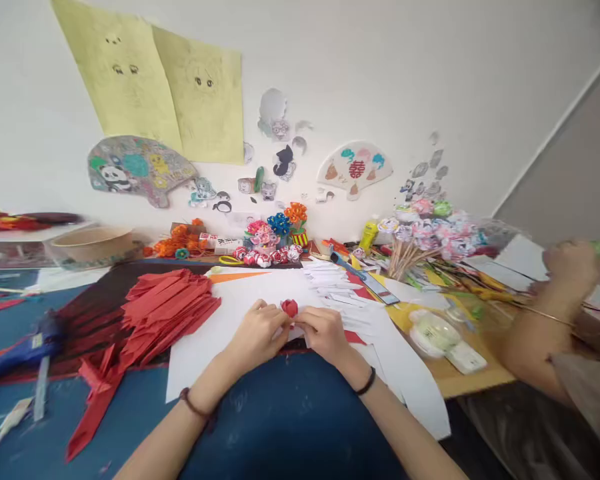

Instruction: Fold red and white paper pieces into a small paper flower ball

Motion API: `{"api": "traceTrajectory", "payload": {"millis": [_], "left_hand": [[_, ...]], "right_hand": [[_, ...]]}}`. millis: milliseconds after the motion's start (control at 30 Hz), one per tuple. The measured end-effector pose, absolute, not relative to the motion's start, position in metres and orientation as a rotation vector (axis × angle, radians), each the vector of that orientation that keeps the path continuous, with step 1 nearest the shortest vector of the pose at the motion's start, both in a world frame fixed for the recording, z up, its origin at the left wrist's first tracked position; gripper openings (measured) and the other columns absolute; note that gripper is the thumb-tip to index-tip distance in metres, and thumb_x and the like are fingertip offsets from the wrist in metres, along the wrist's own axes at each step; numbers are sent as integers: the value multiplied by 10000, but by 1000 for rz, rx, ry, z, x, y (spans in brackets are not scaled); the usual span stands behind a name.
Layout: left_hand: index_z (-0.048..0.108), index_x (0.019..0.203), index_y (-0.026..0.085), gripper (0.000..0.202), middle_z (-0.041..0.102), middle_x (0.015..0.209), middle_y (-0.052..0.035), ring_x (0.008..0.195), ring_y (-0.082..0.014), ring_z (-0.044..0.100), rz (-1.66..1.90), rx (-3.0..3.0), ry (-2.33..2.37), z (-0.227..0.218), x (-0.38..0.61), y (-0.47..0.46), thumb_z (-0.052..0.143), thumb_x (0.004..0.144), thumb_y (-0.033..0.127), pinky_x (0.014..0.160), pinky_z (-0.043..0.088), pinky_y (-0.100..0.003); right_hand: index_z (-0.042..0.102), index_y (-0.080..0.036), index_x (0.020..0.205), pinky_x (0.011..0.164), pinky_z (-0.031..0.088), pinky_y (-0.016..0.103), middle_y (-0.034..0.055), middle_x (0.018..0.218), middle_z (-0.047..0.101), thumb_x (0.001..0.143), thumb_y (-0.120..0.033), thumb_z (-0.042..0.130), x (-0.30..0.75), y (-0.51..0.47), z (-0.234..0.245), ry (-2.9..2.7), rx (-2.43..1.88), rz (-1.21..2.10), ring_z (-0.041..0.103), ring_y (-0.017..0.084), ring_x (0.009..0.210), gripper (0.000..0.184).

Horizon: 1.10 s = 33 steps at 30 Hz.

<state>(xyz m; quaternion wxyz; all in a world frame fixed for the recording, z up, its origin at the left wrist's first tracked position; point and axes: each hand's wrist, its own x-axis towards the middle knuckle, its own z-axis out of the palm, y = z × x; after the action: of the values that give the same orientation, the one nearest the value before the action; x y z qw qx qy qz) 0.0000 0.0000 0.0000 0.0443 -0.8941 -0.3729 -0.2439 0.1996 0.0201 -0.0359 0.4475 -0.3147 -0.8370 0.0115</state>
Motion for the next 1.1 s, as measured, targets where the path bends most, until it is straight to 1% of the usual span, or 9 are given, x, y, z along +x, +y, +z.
{"api": "traceTrajectory", "payload": {"millis": [133,233,400,633,767,867,933,1000,1100], "left_hand": [[577,890,179,160,659,795,-29,754,-200,594,-689,-2605,-1137,0,2,0,466,975,257,729,347,-358],[558,843,179,204,632,760,-30,726,-206,576,-604,-2516,-1075,-3,5,0,429,986,246,705,338,-364],[535,825,178,157,598,743,-25,699,-199,548,-617,-2434,-999,-8,9,-1,438,949,179,685,335,-360],[510,817,175,132,587,743,-23,690,-189,543,-656,-2474,-910,-7,8,3,449,930,143,668,349,-341],[515,828,168,142,592,762,-28,697,-188,543,-651,-2539,-817,-2,7,7,442,940,120,662,352,-333],[533,858,165,152,600,783,-31,730,-188,549,-635,-2664,-800,6,7,10,434,973,159,669,355,-323],[551,905,169,148,613,807,-24,747,-175,556,-609,-2766,-865,12,8,10,427,985,169,692,361,-318],[561,907,175,180,611,788,-18,725,-173,548,-594,-2755,-966,18,12,9,404,994,175,685,345,-324],[570,894,173,226,614,769,-35,732,-193,543,-584,-2645,-1065,26,19,10,385,1011,227,656,317,-331]], "right_hand": [[738,-200,865,664,467,252,20,805,735,882,-52,552,198,19,-33,-2023,-814,49,671,156,710,238],[737,-202,870,658,474,249,19,811,735,888,-52,550,198,19,-33,-2012,-820,77,672,153,712,240],[735,-201,903,673,486,252,24,826,735,909,-67,549,200,20,-31,-2042,-799,89,674,155,731,228],[709,-192,993,700,470,256,49,896,731,964,-122,517,204,16,-26,-2149,-760,-21,666,156,767,207],[702,-187,956,664,448,241,42,861,720,963,-139,527,205,19,-26,-2143,-761,-49,647,144,727,181],[700,-192,882,637,421,229,18,803,704,934,-94,531,208,25,-26,-2128,-758,-22,625,127,687,203],[682,-188,780,608,396,231,-1,713,668,894,-81,555,210,29,-23,-2108,-783,-15,588,120,626,202],[663,-187,720,614,382,231,-3,689,651,864,-47,539,212,33,-18,-2074,-855,-10,582,124,634,236],[648,-186,704,608,359,232,-2,694,652,838,-28,525,212,38,-6,-2087,-935,13,572,123,634,241]]}}
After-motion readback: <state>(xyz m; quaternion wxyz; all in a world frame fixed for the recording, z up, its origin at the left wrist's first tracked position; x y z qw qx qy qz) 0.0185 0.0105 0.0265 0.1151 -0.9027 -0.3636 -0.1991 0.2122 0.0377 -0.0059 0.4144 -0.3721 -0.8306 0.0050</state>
